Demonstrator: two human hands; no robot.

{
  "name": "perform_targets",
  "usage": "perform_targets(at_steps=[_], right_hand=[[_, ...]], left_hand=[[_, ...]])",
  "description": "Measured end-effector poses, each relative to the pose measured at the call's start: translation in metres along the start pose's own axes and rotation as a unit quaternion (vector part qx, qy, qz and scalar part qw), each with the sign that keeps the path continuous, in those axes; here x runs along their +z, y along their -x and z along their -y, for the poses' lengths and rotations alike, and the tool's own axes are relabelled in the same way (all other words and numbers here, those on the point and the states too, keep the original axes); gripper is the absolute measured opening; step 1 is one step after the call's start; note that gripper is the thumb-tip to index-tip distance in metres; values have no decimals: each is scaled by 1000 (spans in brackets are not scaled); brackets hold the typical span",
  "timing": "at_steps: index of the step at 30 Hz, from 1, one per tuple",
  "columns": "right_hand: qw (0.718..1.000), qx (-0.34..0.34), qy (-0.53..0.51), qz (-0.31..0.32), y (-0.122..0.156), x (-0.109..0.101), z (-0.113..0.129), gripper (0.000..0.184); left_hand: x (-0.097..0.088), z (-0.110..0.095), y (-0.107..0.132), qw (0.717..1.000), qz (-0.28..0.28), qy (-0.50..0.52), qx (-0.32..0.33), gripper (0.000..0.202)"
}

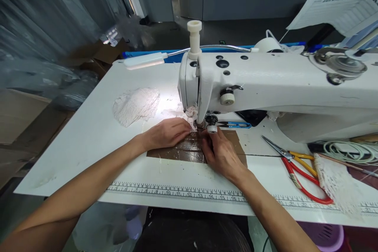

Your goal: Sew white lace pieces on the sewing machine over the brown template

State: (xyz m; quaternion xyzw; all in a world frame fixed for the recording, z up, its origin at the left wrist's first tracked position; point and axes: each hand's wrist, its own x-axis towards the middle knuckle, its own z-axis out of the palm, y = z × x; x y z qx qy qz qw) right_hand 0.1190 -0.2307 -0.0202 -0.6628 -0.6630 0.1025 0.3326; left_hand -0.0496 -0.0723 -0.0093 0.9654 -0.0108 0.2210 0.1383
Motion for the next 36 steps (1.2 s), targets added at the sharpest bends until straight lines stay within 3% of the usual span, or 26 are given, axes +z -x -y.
perform_targets(at_steps=[4,7,16,29,36], right_hand=[[995,-42,81,37,-2,2,8,32],[986,-70,139,60,-3,5,11,37],[991,-77,92,52,3,5,6,31],[994,-66,66,49,3,4,7,30],[995,-25,-23,99,-20,-18,-10,30]], left_hand=[[1,-1,-4,991,-86,58,-79,14],[1,-3,-5,988,-107,68,-88,12],[1,-3,-1,1000,7,-27,4,16],[7,1,2,996,-5,-86,38,12],[3,-2,0,993,22,-106,46,15]])
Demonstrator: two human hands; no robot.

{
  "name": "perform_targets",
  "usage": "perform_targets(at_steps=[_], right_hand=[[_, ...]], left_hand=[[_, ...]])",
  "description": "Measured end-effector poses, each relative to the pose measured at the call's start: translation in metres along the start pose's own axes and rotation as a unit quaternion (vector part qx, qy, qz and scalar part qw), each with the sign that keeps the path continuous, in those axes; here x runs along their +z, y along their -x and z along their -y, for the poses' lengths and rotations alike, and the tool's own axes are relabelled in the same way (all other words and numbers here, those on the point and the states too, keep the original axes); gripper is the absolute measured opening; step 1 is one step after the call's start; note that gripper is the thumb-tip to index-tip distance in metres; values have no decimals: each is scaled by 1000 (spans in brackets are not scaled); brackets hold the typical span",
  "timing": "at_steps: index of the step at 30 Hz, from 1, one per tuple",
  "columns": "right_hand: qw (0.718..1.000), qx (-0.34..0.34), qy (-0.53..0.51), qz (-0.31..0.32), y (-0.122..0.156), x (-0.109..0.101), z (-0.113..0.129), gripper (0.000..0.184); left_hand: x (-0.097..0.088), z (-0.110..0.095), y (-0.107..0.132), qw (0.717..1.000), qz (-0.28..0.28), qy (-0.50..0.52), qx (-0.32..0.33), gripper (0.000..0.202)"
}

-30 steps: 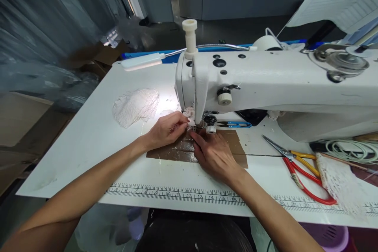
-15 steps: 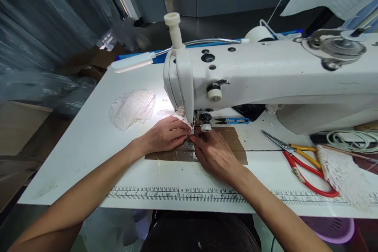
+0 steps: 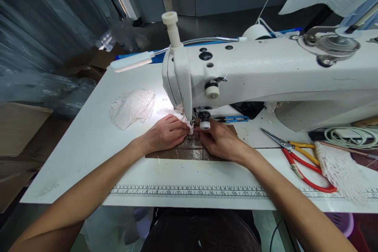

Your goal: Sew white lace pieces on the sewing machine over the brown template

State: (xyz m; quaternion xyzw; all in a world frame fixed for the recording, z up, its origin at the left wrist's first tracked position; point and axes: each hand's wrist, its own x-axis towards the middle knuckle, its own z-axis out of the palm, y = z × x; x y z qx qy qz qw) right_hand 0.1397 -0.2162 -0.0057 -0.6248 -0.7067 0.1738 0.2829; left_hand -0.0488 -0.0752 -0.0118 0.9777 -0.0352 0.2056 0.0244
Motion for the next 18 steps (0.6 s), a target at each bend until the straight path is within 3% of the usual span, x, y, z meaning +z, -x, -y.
perform_targets(at_steps=[3,7,10,15,18], right_hand=[[998,32,39,-36,-4,0,-7,32],[992,3,118,-37,1,14,-5,37],[993,-14,109,-29,3,18,0,39],[997,-11,35,-75,6,-5,-9,34],[985,-2,113,-128,13,-26,-29,32]], left_hand=[[-1,-1,0,1000,3,-15,0,17],[-2,-1,0,1000,6,-24,4,17],[-3,-2,0,1000,3,-27,5,17],[-1,-5,2,999,-27,-22,-1,15],[3,-4,3,998,-53,12,-22,16]])
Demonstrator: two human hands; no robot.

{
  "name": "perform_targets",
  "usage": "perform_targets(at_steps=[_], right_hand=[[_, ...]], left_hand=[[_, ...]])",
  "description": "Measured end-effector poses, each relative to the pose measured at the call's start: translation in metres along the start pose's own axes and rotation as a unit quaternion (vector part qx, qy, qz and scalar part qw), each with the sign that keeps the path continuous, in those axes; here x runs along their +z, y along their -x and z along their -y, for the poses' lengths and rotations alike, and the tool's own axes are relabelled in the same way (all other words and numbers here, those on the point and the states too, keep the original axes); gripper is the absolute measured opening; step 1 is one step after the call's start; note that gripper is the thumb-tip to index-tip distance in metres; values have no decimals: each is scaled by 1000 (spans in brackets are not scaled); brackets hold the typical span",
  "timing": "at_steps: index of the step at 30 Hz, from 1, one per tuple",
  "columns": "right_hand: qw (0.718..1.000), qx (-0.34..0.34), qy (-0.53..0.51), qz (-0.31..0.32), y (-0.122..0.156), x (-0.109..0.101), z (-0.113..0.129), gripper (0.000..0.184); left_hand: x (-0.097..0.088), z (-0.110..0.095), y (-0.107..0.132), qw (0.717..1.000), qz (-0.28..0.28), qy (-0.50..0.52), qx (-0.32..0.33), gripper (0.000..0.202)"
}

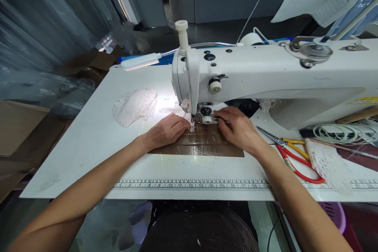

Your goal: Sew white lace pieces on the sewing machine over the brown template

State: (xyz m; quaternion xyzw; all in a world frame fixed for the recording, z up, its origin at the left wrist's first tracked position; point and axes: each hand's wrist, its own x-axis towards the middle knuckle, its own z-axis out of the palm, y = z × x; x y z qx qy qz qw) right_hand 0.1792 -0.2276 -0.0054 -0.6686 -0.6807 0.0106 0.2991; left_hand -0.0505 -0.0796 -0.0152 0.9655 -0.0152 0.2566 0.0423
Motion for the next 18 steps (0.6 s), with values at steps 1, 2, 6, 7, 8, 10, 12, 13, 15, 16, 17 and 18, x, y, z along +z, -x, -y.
perform_targets(at_steps=[1,2,6,7,8,10,12,13,15,16,17,18], right_hand=[[999,2,47,-7,2,-4,-9,34],[996,-2,91,5,4,-7,-16,36],[978,-38,201,31,14,-9,-27,36],[978,-40,202,20,17,-9,-24,36],[982,-36,186,6,20,-9,-19,36],[995,-5,101,-10,26,-7,-6,34],[998,55,-10,21,31,-4,9,29],[993,87,-54,54,32,-1,15,26],[986,115,-82,85,31,5,26,23],[987,116,-72,91,29,9,30,25],[988,111,-50,90,25,13,33,27],[990,106,-24,95,20,16,36,30]], left_hand=[[1,0,0,1000,-5,24,-7,17],[2,0,0,998,-9,54,-13,18],[3,-4,-1,981,-28,180,-65,22],[4,-5,-2,976,-37,198,-88,20],[5,-6,-3,970,-46,209,-116,17],[5,-9,-5,956,-53,227,-179,9],[4,-10,-7,933,-45,260,-244,16],[3,-10,-8,919,-37,282,-272,22],[1,-10,-9,892,-18,325,-313,32],[0,-9,-9,880,-12,341,-330,35],[-1,-8,-10,869,-8,355,-344,37],[-2,-7,-9,858,-7,368,-358,37]])
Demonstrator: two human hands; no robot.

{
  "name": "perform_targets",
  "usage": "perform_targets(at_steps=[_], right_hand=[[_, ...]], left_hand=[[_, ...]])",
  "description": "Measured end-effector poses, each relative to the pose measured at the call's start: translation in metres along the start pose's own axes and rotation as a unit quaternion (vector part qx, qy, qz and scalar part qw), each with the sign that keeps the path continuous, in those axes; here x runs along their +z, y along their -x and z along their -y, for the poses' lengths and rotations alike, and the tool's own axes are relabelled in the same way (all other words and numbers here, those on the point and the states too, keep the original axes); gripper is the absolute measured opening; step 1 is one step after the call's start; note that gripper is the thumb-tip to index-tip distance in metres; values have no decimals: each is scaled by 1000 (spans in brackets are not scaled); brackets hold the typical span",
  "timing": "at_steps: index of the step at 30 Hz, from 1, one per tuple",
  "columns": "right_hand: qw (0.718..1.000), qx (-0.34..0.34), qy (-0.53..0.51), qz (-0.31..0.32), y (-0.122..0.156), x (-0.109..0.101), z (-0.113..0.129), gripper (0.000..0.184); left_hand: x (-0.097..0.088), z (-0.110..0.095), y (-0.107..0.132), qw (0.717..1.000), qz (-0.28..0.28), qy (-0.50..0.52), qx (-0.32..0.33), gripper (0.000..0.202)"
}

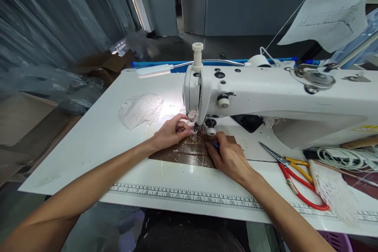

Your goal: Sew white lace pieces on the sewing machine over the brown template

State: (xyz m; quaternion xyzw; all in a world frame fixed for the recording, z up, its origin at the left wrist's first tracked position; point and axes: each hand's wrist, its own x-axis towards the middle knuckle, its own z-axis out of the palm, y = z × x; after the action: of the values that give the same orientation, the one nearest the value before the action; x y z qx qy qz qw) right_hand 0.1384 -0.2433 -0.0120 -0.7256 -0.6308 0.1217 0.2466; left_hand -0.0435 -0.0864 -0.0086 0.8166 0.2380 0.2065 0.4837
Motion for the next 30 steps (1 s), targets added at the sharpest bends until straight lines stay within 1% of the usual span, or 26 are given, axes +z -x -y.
perform_targets(at_steps=[2,5,8,13,18,23,28,30], right_hand=[[998,6,55,14,-11,4,6,38],[991,22,128,31,-25,8,15,48],[984,30,170,32,-33,12,22,43],[975,40,211,56,-38,14,30,40],[979,11,201,25,-44,20,32,40],[983,18,181,5,-48,28,31,39],[983,-36,176,-37,-50,33,26,43],[981,-46,180,-55,-50,34,25,45]], left_hand=[[-1,2,-1,999,3,30,-25,37],[-2,4,-3,997,10,60,-42,37],[-1,5,-4,997,10,65,-50,41],[0,2,-3,998,7,37,-51,47],[-1,1,-3,998,17,22,-60,52],[-2,0,-3,997,21,30,-69,55],[-2,-1,-3,998,15,7,-67,55],[-1,-2,-3,998,13,5,-66,55]])
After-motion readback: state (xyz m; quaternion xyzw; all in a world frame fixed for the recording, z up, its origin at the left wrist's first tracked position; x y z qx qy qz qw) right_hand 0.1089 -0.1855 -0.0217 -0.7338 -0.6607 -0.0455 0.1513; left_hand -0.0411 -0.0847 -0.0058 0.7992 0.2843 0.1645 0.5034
